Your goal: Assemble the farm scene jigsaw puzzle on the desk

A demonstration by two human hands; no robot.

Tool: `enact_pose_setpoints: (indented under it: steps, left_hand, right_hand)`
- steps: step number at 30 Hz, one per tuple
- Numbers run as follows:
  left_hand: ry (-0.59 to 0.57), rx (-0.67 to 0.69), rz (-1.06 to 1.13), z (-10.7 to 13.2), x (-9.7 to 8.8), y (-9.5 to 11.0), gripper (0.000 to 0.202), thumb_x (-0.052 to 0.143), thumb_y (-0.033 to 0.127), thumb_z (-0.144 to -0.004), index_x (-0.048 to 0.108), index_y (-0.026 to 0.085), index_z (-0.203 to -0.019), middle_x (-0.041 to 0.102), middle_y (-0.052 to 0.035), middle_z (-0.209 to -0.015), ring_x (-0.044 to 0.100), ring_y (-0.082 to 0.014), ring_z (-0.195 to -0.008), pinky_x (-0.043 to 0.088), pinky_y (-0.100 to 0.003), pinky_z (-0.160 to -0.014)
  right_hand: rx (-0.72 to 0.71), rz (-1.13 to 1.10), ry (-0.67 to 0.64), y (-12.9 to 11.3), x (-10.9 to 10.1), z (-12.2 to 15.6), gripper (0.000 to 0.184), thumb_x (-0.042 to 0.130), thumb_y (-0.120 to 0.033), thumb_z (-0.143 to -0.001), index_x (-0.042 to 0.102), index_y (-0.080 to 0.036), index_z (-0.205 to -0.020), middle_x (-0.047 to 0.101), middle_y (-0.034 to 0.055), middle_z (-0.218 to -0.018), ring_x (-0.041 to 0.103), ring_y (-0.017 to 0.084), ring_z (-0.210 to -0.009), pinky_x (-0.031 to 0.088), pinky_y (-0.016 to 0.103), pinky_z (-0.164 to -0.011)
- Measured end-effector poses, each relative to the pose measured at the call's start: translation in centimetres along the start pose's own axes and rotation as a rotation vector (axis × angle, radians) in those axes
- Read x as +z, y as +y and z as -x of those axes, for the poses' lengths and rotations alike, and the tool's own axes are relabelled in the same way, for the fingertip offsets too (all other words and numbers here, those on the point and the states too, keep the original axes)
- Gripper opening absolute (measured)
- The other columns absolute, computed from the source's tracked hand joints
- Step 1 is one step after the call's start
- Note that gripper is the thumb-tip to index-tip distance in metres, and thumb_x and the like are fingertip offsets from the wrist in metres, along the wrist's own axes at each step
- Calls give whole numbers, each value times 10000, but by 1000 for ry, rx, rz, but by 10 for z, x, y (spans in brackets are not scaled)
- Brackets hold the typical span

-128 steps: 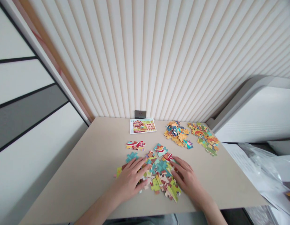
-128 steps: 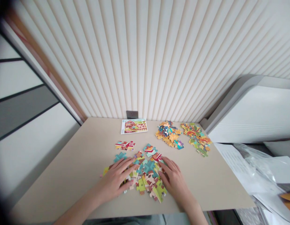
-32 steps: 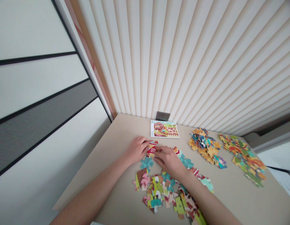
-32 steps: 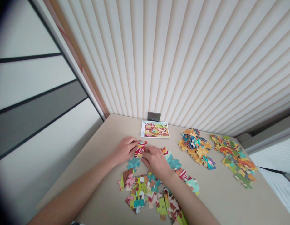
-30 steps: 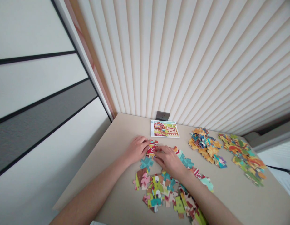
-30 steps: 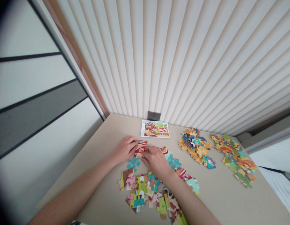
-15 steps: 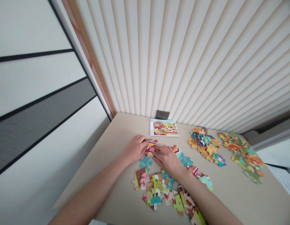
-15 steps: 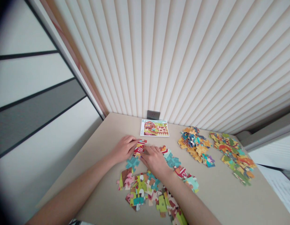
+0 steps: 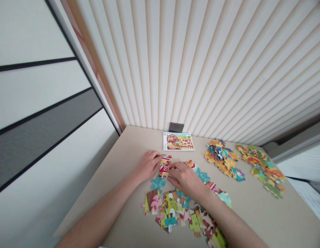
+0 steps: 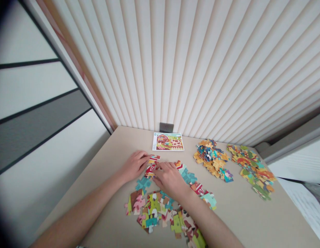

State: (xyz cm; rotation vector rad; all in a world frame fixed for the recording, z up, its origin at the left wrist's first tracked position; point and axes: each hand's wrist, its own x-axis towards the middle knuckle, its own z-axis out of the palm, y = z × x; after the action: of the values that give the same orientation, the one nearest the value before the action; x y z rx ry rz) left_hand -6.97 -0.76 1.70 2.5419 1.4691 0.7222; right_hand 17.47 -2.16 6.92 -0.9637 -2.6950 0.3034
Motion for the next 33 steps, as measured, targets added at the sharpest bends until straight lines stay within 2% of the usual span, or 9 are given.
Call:
enact_pose_setpoints:
  steps: [4, 7, 11, 14, 19, 33]
  left_hand:
    - [16, -22, -29, 1, 2, -2, 351, 511, 175, -996, 668, 235, -1304, 626, -100, -1185, 582, -263, -1141, 491, -466, -1027]
    - [54, -51, -48, 2, 2, -3, 360, 544, 161, -968, 673, 238, -1296, 612, -110, -1241, 570, -281, -1199, 479, -488, -1057]
    - [54, -56, -39, 1, 1, -3, 348, 544, 168, -971, 670, 230, -1289, 619, -107, -1252, 579, -277, -1204, 478, -482, -1070]
    - [53, -42, -22, 1, 0, -3, 329, 528, 183, -987, 666, 217, -1283, 635, -105, -1239, 591, -270, -1188, 484, -479, -1067]
    - [53, -32, -9, 0, 0, -4, 346, 521, 178, -985, 654, 227, -1301, 652, -97, -1248, 601, -263, -1194, 491, -476, -1065]
    - [62, -7, 32, 0, 2, -8, 360, 526, 227, -1000, 645, 245, -1340, 682, -77, -1333, 602, -259, -1252, 472, -498, -1105]
  right_hand:
    - [101, 21, 44, 23, -12, 2, 287, 657, -297, -992, 693, -278, -1276, 670, 81, -1219, 627, 249, -1122, 470, 410, -1010]
    - [209, 30, 53, 42, -14, 3, 279, 670, -320, -984, 711, -262, -1253, 680, 85, -1193, 642, 246, -1099, 481, 386, -991]
    - [299, 47, 26, 49, -10, 3, 283, 677, -384, -979, 728, -250, -1223, 696, 88, -1130, 658, 247, -1051, 491, 368, -951]
    - [292, 37, -8, 45, -7, 3, 295, 679, -406, -977, 728, -247, -1221, 701, 91, -1131, 659, 243, -1060, 484, 353, -958]
    - [274, 25, -39, 46, -5, 3, 326, 658, -348, -989, 691, -252, -1299, 697, 98, -1189, 647, 244, -1122, 466, 355, -983]
    - [228, -77, 14, 60, 6, 4, 420, 664, -243, -958, 638, -246, -1377, 689, 100, -1248, 645, 242, -1164, 481, 385, -1023]
